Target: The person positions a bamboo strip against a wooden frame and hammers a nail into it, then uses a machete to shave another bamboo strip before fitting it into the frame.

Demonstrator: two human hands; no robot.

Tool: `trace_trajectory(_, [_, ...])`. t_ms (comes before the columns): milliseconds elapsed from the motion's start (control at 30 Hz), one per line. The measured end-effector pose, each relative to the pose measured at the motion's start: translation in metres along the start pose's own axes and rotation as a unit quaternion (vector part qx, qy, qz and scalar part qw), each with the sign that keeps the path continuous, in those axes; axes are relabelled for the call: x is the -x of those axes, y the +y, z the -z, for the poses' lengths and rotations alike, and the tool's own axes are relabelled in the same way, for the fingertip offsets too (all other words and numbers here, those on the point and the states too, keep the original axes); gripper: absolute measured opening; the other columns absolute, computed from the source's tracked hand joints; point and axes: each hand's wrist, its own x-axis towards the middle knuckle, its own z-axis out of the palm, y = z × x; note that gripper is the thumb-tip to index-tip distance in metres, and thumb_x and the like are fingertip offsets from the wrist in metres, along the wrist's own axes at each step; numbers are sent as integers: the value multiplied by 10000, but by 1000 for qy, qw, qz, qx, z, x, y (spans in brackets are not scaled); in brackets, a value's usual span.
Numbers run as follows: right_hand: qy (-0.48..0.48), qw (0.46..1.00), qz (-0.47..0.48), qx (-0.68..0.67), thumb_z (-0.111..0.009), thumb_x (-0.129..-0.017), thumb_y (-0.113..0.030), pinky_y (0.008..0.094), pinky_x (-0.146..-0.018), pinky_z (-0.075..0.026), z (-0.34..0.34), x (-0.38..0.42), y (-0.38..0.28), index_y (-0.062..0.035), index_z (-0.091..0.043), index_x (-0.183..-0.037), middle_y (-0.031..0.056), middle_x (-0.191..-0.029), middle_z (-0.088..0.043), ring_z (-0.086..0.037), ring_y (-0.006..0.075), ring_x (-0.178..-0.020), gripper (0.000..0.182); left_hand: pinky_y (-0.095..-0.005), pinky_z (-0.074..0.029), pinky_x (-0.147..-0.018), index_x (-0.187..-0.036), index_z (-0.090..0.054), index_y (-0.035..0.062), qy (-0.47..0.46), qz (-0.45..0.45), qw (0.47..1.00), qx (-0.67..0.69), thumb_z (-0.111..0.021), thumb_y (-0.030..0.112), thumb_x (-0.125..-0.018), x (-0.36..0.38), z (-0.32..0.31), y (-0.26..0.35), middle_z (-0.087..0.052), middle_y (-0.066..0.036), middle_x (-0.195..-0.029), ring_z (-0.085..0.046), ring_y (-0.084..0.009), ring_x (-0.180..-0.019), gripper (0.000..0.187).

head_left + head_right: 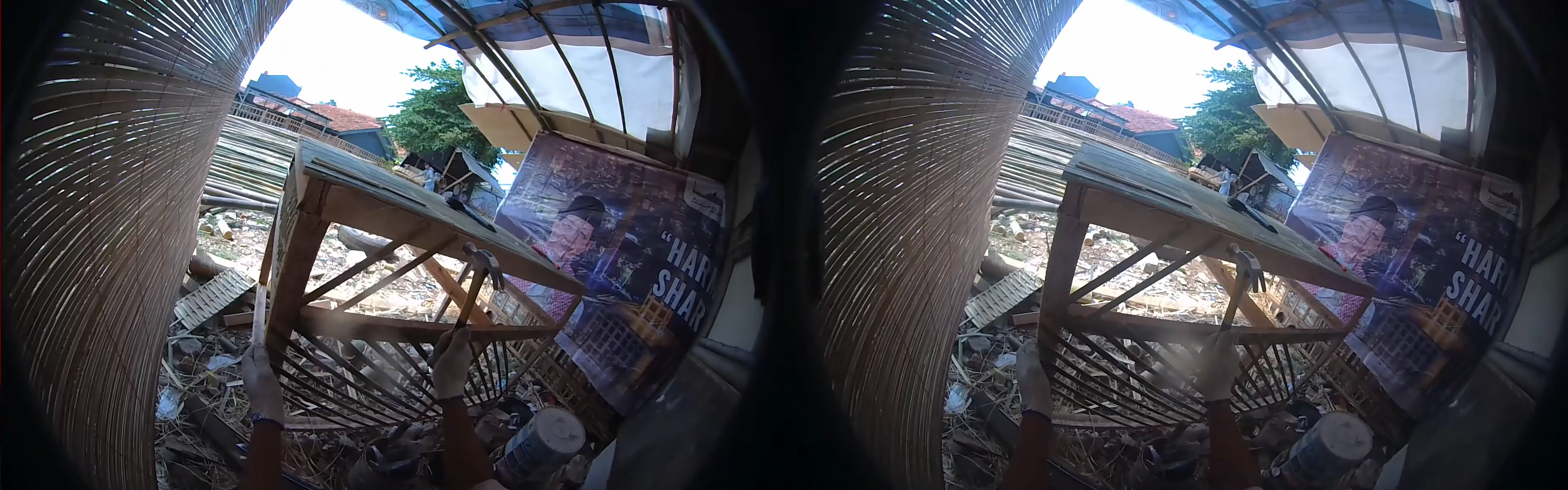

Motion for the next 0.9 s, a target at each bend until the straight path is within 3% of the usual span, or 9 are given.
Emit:
trace_trajectory(167, [14,925,12,-379,-283,-1069,-711,319,-488,-387,-11,16,-54,-135,-470,-805,-15,-589,-412,-396,138,-465,661,-372,-447,-962,-1295,-591,-58,6,8,999,-41,-503,320,-1110,-3,1,-8,-612,-129,-1139,-560,-222,-1029,429])
trace_trajectory(200, [70,988,93,-98,-265,-1076,-693,331,-484,-374,-22,10,-29,-123,-481,-802,-9,-576,-422,-426,149,-462,669,-376,-441,-977,-1297,-590,-57,12,3,998,-54,-504,317,-1109,-1,1,-12,-605,-140,-1164,-555,-230,-1049,427])
trace_trajectory(333, [-67,998,-11,-16,-279,-1090,-652,334,-444,-371,-2,4,1,-119,-516,-784,-11,-561,-429,-448,147,-439,659,-381,-427,-1017,-1293,-599,-57,-2,-9,1000,-21,-510,313,-1105,-1,2,-11,-590,-171,-1234,-553,-254,-1099,424])
trace_trajectory(433, [24,908,-122,-400,-318,-1081,-671,326,-450,-386,-2,25,-65,-138,-521,-815,-30,-615,-451,-447,136,-472,629,-368,-441,-995,-1273,-603,-52,13,-10,999,-33,-502,300,-1107,1,0,-7,-608,-142,-1180,-566,-230,-1063,403])
trace_trajectory(500, [44,973,-34,-222,-307,-1090,-644,335,-472,-386,-4,28,-74,-129,-525,-814,-12,-627,-493,-485,153,-500,624,-355,-449,-970,-1284,-594,-47,14,-7,999,-45,-495,292,-1110,7,-2,2,-620,-118,-1138,-567,-202,-1036,393])
trace_trajectory(567, [-6,988,96,122,-263,-1102,-618,330,-478,-374,-19,10,-11,-109,-532,-792,14,-608,-530,-520,162,-508,654,-344,-451,-952,-1296,-589,-42,6,-15,999,-32,-491,293,-1112,10,-4,6,-628,-100,-1113,-557,-177,-1019,395])
trace_trajectory(700, [-146,980,117,62,-236,-1105,-624,332,-464,-391,4,35,7,-107,-526,-746,3,-536,-484,-465,153,-438,693,-340,-455,-945,-1301,-587,-48,-20,6,1000,12,-493,313,-1111,-1,3,-6,-633,-87,-1105,-558,-170,-1008,420])
trace_trajectory(867, [-223,942,-199,-152,-256,-1093,-640,321,-473,-377,30,97,-73,-109,-544,-769,-11,-560,-495,-470,138,-464,685,-353,-466,-947,-1295,-580,-43,-2,0,997,-72,-488,329,-1114,15,-4,19,-651,-104,-1136,-583,-181,-1013,424])
trace_trajectory(900, [-235,944,-190,-131,-264,-1090,-648,316,-477,-374,33,98,-73,-105,-553,-784,-11,-566,-500,-472,135,-468,687,-353,-467,-947,-1295,-574,-43,-8,-4,998,-60,-486,335,-1115,12,-4,16,-650,-107,-1138,-583,-182,-1013,428])
